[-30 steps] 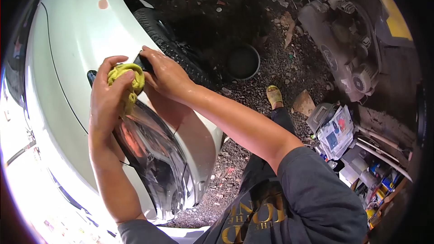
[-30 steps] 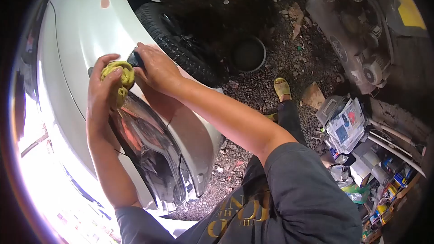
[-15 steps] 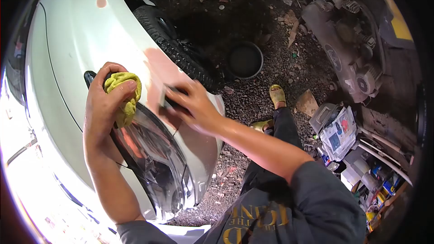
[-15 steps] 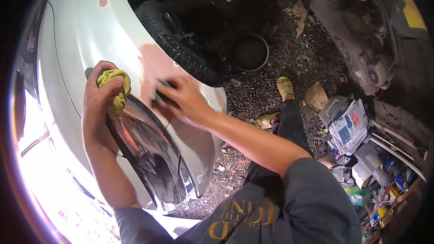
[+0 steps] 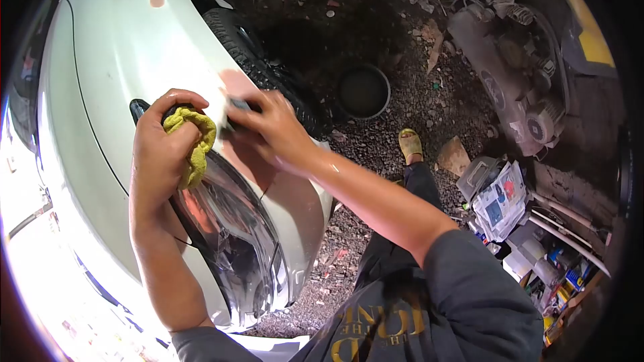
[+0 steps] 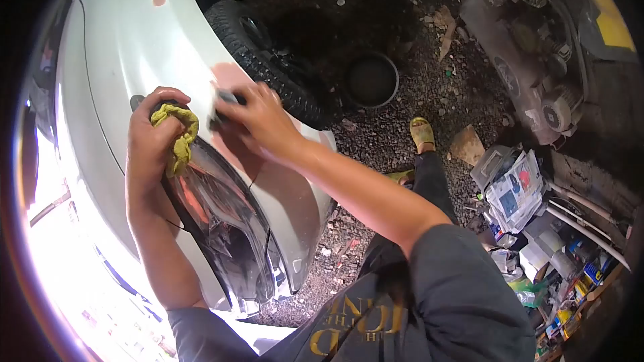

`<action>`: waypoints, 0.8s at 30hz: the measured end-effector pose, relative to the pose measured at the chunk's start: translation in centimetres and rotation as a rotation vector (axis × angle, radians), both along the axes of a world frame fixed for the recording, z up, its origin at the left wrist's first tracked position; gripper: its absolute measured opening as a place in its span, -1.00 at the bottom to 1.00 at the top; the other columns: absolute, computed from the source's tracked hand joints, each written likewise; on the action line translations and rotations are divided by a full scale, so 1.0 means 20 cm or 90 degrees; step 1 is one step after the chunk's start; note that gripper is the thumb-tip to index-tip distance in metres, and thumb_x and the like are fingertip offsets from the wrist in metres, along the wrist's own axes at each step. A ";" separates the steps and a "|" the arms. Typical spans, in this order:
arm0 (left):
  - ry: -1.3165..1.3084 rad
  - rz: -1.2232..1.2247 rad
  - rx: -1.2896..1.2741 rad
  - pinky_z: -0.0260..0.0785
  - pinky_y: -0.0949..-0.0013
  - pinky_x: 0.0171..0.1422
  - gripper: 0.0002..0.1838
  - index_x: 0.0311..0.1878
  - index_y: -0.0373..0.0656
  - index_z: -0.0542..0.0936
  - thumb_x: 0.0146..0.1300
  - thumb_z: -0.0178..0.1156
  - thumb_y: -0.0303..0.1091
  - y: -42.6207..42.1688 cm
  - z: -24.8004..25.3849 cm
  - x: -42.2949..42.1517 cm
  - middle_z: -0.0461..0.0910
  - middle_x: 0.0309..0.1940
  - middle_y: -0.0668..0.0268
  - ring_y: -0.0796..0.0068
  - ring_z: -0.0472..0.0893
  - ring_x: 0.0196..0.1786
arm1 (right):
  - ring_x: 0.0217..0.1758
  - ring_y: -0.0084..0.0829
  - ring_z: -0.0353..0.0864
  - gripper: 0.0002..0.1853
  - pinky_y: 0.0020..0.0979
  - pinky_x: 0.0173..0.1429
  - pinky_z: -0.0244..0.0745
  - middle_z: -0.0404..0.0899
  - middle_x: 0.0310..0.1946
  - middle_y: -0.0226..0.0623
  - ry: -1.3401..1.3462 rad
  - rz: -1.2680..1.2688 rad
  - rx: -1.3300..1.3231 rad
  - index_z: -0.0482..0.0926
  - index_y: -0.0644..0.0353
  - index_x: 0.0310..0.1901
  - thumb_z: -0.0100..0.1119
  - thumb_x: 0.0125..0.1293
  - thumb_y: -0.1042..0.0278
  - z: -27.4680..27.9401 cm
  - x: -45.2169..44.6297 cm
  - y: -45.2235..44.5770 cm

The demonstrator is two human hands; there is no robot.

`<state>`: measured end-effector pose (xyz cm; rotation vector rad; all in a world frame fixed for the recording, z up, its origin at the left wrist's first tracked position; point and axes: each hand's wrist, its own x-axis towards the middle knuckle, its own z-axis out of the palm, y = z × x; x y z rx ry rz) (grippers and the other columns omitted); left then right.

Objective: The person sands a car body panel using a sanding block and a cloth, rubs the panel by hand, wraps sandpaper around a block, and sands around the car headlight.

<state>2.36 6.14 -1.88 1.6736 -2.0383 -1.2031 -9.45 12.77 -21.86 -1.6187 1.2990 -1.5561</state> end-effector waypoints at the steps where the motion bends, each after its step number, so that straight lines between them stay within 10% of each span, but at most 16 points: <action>1: -0.011 0.002 -0.003 0.48 0.44 -0.04 -0.72 -0.10 -0.29 0.65 0.11 0.10 -0.52 0.01 0.01 -0.01 0.62 -0.25 0.30 0.54 0.60 -0.20 | 0.18 0.03 0.50 -0.53 -0.01 0.27 0.42 0.54 0.19 -0.13 0.005 -0.042 -0.008 0.66 -0.14 0.26 0.44 0.29 0.26 0.01 0.04 -0.08; 8: -0.015 0.058 0.004 0.44 0.47 -0.16 -0.78 -0.19 -0.28 0.63 0.31 0.33 -0.29 0.00 0.04 -0.02 0.60 -0.41 0.35 0.61 0.56 -0.33 | 0.24 0.01 0.51 -0.40 -0.03 0.28 0.46 0.49 0.34 -0.14 0.038 0.009 0.063 0.66 -0.15 0.27 0.53 0.16 0.44 -0.08 0.04 0.53; 14: -0.002 0.069 0.033 0.41 0.48 -0.21 -0.77 -0.19 -0.27 0.63 0.38 0.31 -0.27 0.01 0.02 -0.02 0.60 -0.42 0.35 0.65 0.53 -0.36 | 0.30 0.03 0.45 -0.54 0.01 0.38 0.37 0.54 0.28 -0.21 -0.011 -0.096 0.048 0.68 -0.12 0.23 0.45 0.28 0.35 0.06 0.10 -0.20; 20: 0.006 0.076 0.046 0.42 0.47 -0.14 -0.81 -0.14 -0.28 0.64 0.39 0.26 -0.31 -0.02 0.04 0.00 0.59 -0.39 0.35 0.63 0.54 -0.30 | 0.25 0.04 0.47 -0.51 -0.01 0.37 0.38 0.53 0.28 -0.16 -0.011 -0.022 0.094 0.66 -0.12 0.26 0.44 0.28 0.35 -0.01 0.08 0.47; 24: 0.001 0.068 0.004 0.43 0.47 -0.11 -0.81 -0.14 -0.28 0.63 0.38 0.27 -0.31 -0.01 0.01 -0.02 0.60 -0.35 0.35 0.60 0.55 -0.28 | 0.25 0.03 0.47 -0.50 -0.01 0.36 0.38 0.53 0.26 -0.17 -0.017 -0.042 0.043 0.65 -0.10 0.27 0.42 0.27 0.39 0.05 0.07 0.13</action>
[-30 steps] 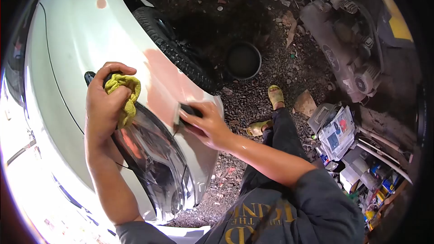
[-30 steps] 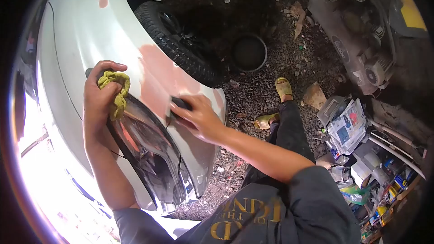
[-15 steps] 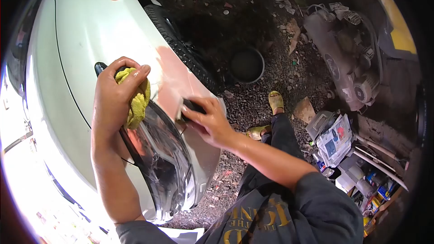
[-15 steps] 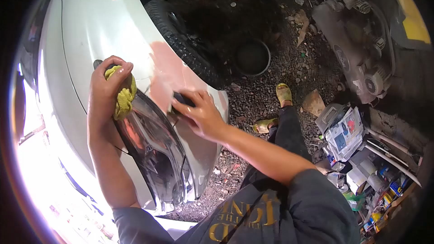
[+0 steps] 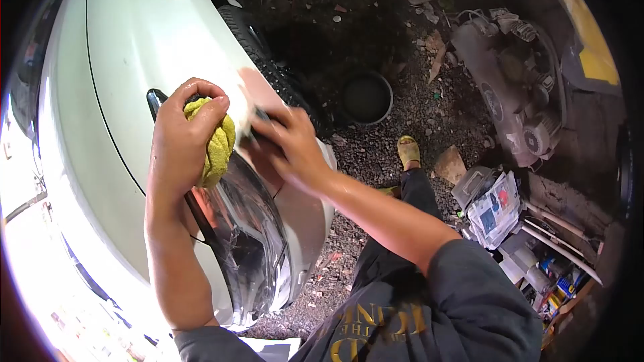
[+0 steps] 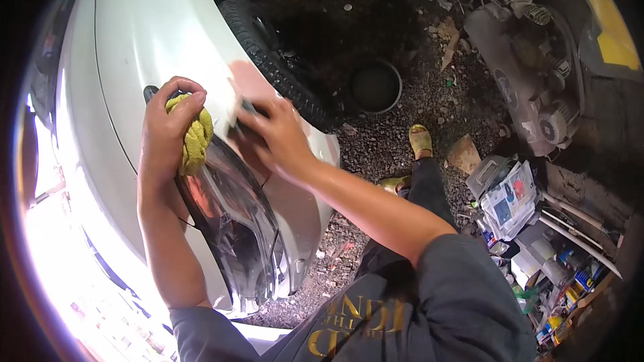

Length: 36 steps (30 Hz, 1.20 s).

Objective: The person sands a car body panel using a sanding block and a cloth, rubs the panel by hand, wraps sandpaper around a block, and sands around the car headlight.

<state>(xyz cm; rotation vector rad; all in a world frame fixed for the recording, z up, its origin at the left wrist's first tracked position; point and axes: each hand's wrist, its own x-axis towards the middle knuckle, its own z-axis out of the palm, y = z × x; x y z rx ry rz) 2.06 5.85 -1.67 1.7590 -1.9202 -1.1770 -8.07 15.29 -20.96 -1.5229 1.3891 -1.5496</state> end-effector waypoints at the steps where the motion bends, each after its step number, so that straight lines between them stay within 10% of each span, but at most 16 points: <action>1: -0.003 -0.008 -0.008 0.44 0.46 -0.11 -0.81 -0.15 -0.27 0.63 0.38 0.27 -0.31 0.00 0.00 0.00 0.60 -0.35 0.34 0.60 0.55 -0.28 | 0.26 0.03 0.47 -0.50 -0.02 0.35 0.38 0.54 0.25 -0.16 -0.009 -0.029 -0.005 0.65 -0.09 0.26 0.42 0.26 0.40 0.02 0.01 -0.17; 10: 0.009 0.005 -0.023 0.35 0.53 -0.21 -0.84 -0.14 -0.22 0.63 0.38 0.29 -0.32 -0.02 -0.01 0.03 0.53 -0.39 0.45 0.69 0.49 -0.32 | 0.25 0.04 0.51 -0.40 -0.03 0.36 0.39 0.56 0.25 -0.12 0.032 0.042 0.019 0.66 -0.10 0.26 0.51 0.14 0.49 -0.05 -0.04 0.33; 16: -0.023 -0.014 -0.040 0.45 0.43 -0.08 -0.80 -0.18 -0.27 0.62 0.35 0.28 -0.30 0.00 -0.01 0.01 0.60 -0.35 0.33 0.58 0.55 -0.27 | 0.25 0.02 0.48 -0.55 -0.02 0.35 0.37 0.55 0.27 -0.16 0.008 -0.058 -0.007 0.69 -0.07 0.20 0.46 0.26 0.34 -0.03 0.00 -0.35; 21: -0.008 0.014 -0.007 0.45 0.42 -0.07 -0.81 -0.18 -0.26 0.63 0.35 0.28 -0.31 -0.01 0.01 0.01 0.60 -0.35 0.33 0.57 0.55 -0.27 | 0.21 0.03 0.51 -0.50 -0.01 0.33 0.38 0.55 0.26 -0.13 0.003 0.047 0.044 0.69 -0.11 0.22 0.50 0.21 0.38 -0.06 -0.04 0.35; 29: -0.028 -0.030 -0.070 0.44 0.39 -0.07 -0.77 -0.20 -0.28 0.61 0.34 0.30 -0.27 -0.04 -0.05 0.04 0.59 -0.36 0.31 0.55 0.53 -0.28 | 0.22 -0.01 0.51 -0.58 -0.07 0.33 0.41 0.58 0.24 -0.18 0.009 -0.058 -0.023 0.70 -0.03 0.19 0.44 0.29 0.36 -0.01 0.00 -0.35; 36: -0.067 0.015 -0.033 0.38 0.40 -0.17 -0.57 -0.22 -0.26 0.62 0.47 0.29 0.00 -0.11 -0.03 0.09 0.53 -0.46 0.34 0.56 0.45 -0.36 | 0.24 0.10 0.53 -0.44 0.01 0.31 0.46 0.54 0.29 -0.02 0.098 0.067 0.042 0.60 -0.05 0.32 0.50 0.27 0.37 -0.13 -0.11 0.53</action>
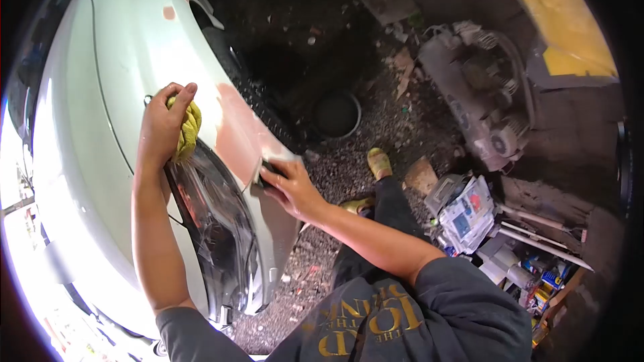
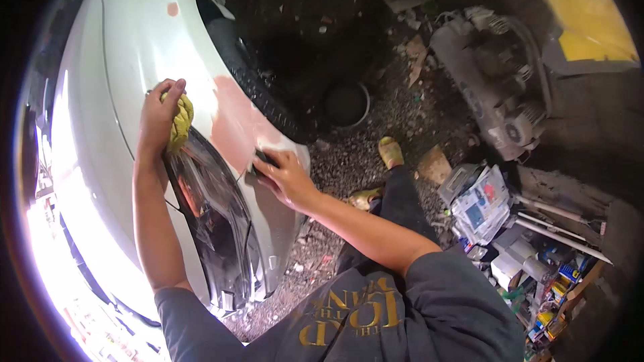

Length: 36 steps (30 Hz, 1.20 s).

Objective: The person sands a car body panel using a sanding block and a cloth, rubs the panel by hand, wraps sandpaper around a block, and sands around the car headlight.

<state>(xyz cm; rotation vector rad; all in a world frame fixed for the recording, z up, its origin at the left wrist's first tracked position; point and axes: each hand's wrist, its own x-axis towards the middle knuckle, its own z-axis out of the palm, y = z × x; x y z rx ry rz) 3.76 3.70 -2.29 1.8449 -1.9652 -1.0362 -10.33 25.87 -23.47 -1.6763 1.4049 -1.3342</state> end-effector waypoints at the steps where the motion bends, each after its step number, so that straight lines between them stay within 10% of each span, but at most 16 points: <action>1: 0.047 -0.022 -0.044 0.37 0.39 -0.18 -0.50 -0.21 -0.27 0.62 0.51 0.26 0.08 -0.04 -0.07 0.06 0.52 -0.46 0.37 0.59 0.43 -0.35 | 0.24 0.08 0.53 -0.48 -0.01 0.33 0.46 0.54 0.27 0.04 0.027 0.040 0.023 0.58 0.04 0.33 0.43 0.34 0.33 0.03 -0.06 0.06; 4: 0.184 -0.058 -0.113 0.42 0.42 -0.12 -0.67 -0.17 -0.29 0.64 0.50 0.23 -0.15 -0.03 -0.16 0.11 0.57 -0.42 0.38 0.60 0.49 -0.31 | 0.26 -0.07 0.55 -0.49 -0.09 0.33 0.48 0.55 0.27 0.01 -0.016 0.060 0.094 0.53 0.19 0.36 0.34 0.43 0.28 0.02 -0.33 0.13; 8: 0.148 0.028 -0.140 0.49 0.38 -0.05 -0.82 -0.16 -0.26 0.70 0.43 0.22 -0.33 0.26 -0.12 -0.02 0.66 -0.37 0.33 0.55 0.59 -0.25 | 0.13 -0.36 0.70 -0.59 -0.28 0.22 0.59 0.66 0.09 -0.26 -0.676 0.030 0.439 0.49 0.21 0.29 0.22 0.59 0.16 0.14 -0.81 0.16; 12: 0.326 0.060 -0.035 0.51 0.33 0.23 -0.69 0.02 -0.25 0.70 0.26 0.15 -0.70 0.83 -0.30 -0.38 0.73 -0.04 0.21 0.43 0.69 0.05 | 0.16 -0.27 0.74 -0.60 -0.23 0.19 0.66 0.68 0.08 -0.21 -0.899 0.155 0.537 0.47 0.19 0.31 0.11 0.65 0.12 0.48 -1.23 0.14; 22: 0.427 0.229 0.066 0.37 0.36 0.46 -0.47 0.45 -0.29 0.50 0.44 0.26 -0.48 1.18 -0.43 -1.70 0.71 0.19 0.22 0.47 0.59 0.30 | 0.23 -0.42 0.62 -0.47 -0.32 0.30 0.52 0.63 0.15 -0.21 -0.298 0.245 0.414 0.44 0.26 0.34 0.33 0.52 0.15 0.51 -1.91 -0.29; 26: 0.501 0.283 0.067 0.36 0.36 0.47 -0.50 0.46 -0.39 0.44 0.58 0.15 -0.35 0.98 -0.50 -1.98 0.62 0.29 0.16 0.47 0.55 0.34 | 0.30 -0.01 0.58 -0.48 -0.13 0.42 0.46 0.56 0.29 0.00 0.164 0.237 -0.014 0.54 0.32 0.24 0.45 0.36 0.26 0.54 -2.08 -0.47; 36: 0.788 0.432 0.091 0.44 0.41 0.32 -0.70 0.24 -0.26 0.54 0.64 0.13 -0.27 0.50 -0.57 -2.19 0.64 0.09 0.32 0.56 0.59 0.17 | 0.52 -0.05 0.44 -0.29 -0.05 0.54 0.29 0.49 0.45 -0.04 0.231 0.389 -0.040 0.46 0.30 0.43 0.07 0.15 0.68 0.59 -2.18 -0.89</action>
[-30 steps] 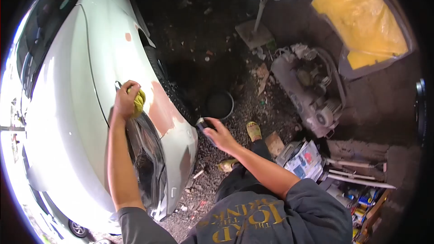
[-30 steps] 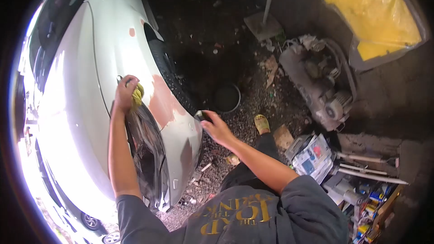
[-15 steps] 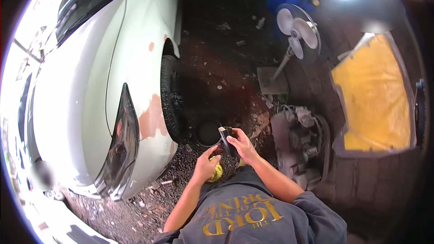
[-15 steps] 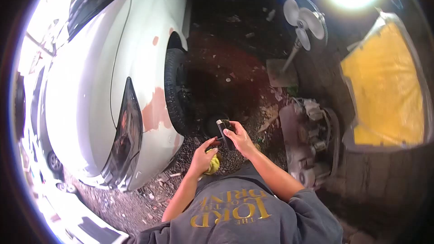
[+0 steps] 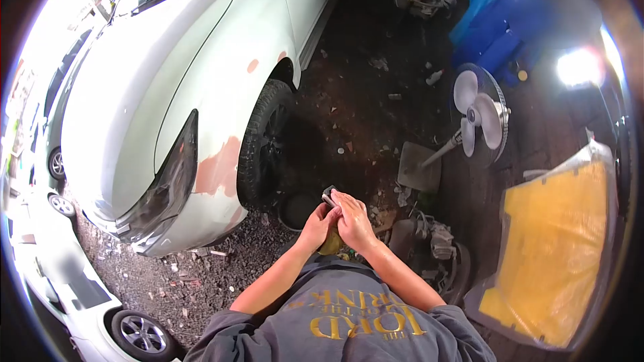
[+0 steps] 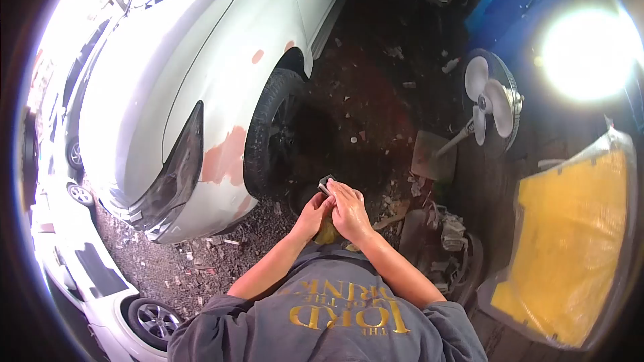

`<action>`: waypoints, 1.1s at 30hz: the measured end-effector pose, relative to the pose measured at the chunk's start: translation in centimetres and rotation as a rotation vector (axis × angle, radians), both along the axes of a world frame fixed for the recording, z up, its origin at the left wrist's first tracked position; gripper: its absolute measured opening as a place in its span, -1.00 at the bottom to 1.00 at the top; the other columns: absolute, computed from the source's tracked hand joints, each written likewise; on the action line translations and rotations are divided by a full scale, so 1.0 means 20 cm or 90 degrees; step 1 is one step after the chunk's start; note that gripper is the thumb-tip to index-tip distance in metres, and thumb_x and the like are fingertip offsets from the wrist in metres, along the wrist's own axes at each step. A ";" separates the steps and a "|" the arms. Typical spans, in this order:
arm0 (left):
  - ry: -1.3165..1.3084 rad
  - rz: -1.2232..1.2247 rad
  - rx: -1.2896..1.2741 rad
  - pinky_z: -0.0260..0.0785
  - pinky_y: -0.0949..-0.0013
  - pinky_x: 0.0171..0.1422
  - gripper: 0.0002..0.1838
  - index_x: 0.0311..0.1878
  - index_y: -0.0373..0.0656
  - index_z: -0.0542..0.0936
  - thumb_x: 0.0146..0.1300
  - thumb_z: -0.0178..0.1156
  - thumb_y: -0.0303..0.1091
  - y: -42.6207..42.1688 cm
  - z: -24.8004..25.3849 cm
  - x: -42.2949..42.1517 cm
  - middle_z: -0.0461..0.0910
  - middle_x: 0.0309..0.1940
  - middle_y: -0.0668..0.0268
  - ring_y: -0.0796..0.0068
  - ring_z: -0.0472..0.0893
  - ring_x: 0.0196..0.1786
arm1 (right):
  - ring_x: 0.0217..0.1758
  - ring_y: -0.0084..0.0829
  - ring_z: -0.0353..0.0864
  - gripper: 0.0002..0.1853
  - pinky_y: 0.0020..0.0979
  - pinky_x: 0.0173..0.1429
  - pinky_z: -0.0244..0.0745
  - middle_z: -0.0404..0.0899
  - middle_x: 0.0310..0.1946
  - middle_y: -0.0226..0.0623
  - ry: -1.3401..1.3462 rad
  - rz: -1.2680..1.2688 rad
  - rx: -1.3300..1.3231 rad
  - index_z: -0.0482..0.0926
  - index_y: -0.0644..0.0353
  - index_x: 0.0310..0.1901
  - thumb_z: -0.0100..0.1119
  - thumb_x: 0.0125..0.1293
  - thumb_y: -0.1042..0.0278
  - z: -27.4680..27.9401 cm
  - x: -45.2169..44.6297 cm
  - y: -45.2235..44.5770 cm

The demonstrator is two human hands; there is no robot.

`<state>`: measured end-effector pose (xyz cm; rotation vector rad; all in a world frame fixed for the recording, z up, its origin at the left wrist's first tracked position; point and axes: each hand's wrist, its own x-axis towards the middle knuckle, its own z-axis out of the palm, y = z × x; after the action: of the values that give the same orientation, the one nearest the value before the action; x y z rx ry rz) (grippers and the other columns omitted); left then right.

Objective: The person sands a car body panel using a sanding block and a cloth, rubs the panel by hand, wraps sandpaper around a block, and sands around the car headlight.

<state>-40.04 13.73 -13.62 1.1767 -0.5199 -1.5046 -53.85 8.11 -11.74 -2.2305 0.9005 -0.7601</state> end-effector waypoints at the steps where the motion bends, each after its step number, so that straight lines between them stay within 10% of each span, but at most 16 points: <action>1: 0.064 0.033 -0.046 0.45 0.41 0.28 -0.69 0.26 -0.20 0.54 0.61 0.19 -0.24 -0.06 -0.08 -0.01 0.63 0.11 0.33 0.57 0.58 0.17 | 0.49 -0.05 0.49 -0.23 -0.05 0.51 0.31 0.53 0.42 -0.06 0.015 0.007 -0.027 0.35 0.28 0.52 0.08 0.19 0.67 0.00 0.01 -0.06; 9: 0.056 0.130 0.006 0.52 0.41 0.15 -0.71 0.24 -0.13 0.60 0.56 0.24 -0.28 -0.49 -0.02 0.22 0.70 0.01 0.43 0.62 0.66 0.00 | 0.56 -0.16 0.40 -0.20 -0.16 0.53 0.37 0.35 0.55 -0.10 -0.116 -0.037 0.128 0.24 0.21 0.59 0.15 0.29 0.73 0.13 -0.02 -0.53; 12: 0.190 0.121 -0.046 0.56 0.41 0.16 -0.75 0.21 -0.10 0.61 0.58 0.23 -0.26 -0.55 0.05 0.34 0.70 0.02 0.44 0.60 0.69 0.01 | 0.45 -0.32 0.49 -0.28 -0.26 0.52 0.37 0.48 0.41 -0.14 -0.335 -0.004 0.600 0.28 0.23 0.56 0.20 0.36 0.60 0.09 0.00 -0.70; 25: 0.153 0.421 -0.108 0.61 0.33 0.14 -0.71 0.24 -0.13 0.55 0.59 0.22 -0.25 -0.55 0.19 0.38 0.71 0.03 0.35 0.51 0.72 0.02 | 0.28 -0.42 0.58 -0.47 -0.30 0.41 0.49 0.59 0.23 -0.27 -0.211 0.381 0.765 0.48 0.21 0.35 0.12 0.32 0.59 0.13 0.51 -1.22; 28: 0.059 0.485 -0.074 0.60 0.31 0.16 -0.54 0.39 -0.20 0.46 0.56 0.26 -0.23 -0.55 0.16 0.30 0.68 0.03 0.28 0.46 0.71 0.03 | 0.18 -0.36 0.67 -0.62 -0.26 0.27 0.62 0.63 0.15 -0.27 -0.158 0.369 0.943 0.53 0.18 0.23 0.10 0.40 0.55 0.24 0.62 -1.32; 30: -0.002 0.469 -0.111 0.58 0.21 0.27 0.04 0.51 -0.24 0.30 0.22 0.46 0.33 -0.57 0.19 0.23 0.57 0.24 0.18 0.34 0.68 0.18 | 0.16 -0.33 0.69 -0.65 -0.25 0.25 0.62 0.64 0.14 -0.27 -0.135 0.399 1.077 0.52 0.16 0.23 0.11 0.44 0.52 0.26 0.67 -1.40; 33: -0.065 0.485 -0.075 0.38 0.17 0.51 0.25 0.57 -0.30 0.24 0.09 0.44 0.51 -0.62 0.05 0.13 0.45 0.41 0.16 0.31 0.44 0.48 | 0.10 -0.35 0.71 -0.67 -0.25 0.13 0.65 0.66 0.09 -0.24 0.035 0.460 1.083 0.51 0.16 0.22 0.13 0.45 0.51 0.18 0.73 -1.48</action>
<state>-37.37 1.32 -12.63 1.1777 -0.1794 -0.7543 -39.27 -21.47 -8.12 -0.8254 0.3324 0.3992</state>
